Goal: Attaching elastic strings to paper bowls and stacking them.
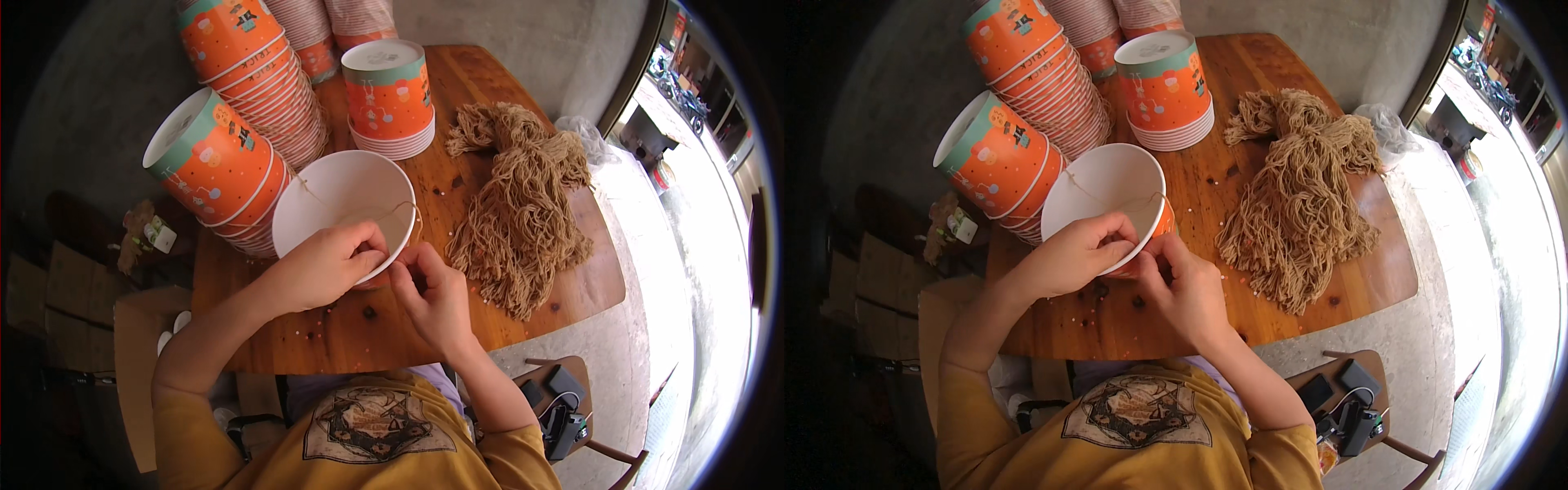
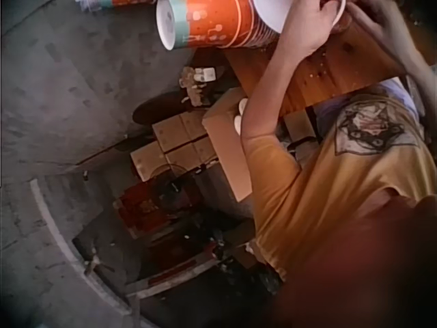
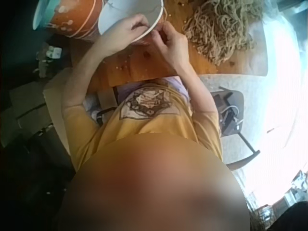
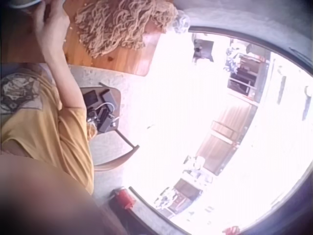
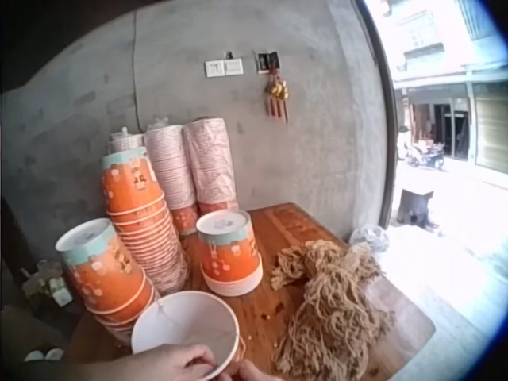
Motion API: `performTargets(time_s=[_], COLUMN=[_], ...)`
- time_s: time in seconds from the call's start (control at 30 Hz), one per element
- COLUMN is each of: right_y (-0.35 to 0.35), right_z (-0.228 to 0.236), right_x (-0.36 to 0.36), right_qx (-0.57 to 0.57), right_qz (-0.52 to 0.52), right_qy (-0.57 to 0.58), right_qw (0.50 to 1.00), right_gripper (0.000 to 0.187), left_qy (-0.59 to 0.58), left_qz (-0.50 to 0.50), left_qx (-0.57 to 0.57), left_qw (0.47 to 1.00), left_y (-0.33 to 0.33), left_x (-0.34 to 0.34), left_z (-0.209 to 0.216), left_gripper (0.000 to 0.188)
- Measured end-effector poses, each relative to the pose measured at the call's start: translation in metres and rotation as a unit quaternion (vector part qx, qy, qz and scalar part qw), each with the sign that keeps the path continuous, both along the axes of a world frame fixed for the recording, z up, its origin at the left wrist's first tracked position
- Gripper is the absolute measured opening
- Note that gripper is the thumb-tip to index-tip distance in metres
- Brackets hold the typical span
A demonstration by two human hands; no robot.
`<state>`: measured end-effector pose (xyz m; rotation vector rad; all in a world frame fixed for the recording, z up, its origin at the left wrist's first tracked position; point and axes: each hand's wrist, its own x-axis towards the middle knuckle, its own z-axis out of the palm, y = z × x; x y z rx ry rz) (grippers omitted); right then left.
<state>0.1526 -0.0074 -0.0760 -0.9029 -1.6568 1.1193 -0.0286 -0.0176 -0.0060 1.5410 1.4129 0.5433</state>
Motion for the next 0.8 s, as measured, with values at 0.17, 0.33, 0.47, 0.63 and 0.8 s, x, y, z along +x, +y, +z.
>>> performTargets(time_s=[0.17, 0.33, 0.47, 0.63, 0.8], right_y=[0.018, 0.025, 0.025, 0.022, 0.025], right_z=[0.002, 0.028, 0.021, 0.014, 0.015], right_x=[0.017, 0.01, 0.004, 0.002, 0.001], right_qx=[0.024, 0.048, 0.008, -0.076, -0.099], right_qz=[-0.009, 0.049, 0.051, 0.059, 0.078], right_qy=[0.031, -0.038, -0.012, 0.071, 0.09], right_qw=[0.999, 0.997, 0.999, 0.993, 0.988], right_gripper=[0.013, 0.017, 0.012, 0.011, 0.008], left_qy=[0.107, 0.022, -0.167, -0.249, -0.291], left_qz=[0.025, 0.01, 0.045, 0.048, 0.059], left_qx=[0.334, 0.304, 0.107, -0.11, -0.144], left_qw=[0.936, 0.952, 0.979, 0.961, 0.944], left_y=[-0.002, 0.002, -0.002, 0.008, 0.014], left_x=[0.003, 0.004, 0.0, 0.0, -0.007], left_z=[0.004, 0.008, 0.001, 0.015, 0.003], left_gripper=[0.004, 0.007, 0.028, 0.046, 0.043])
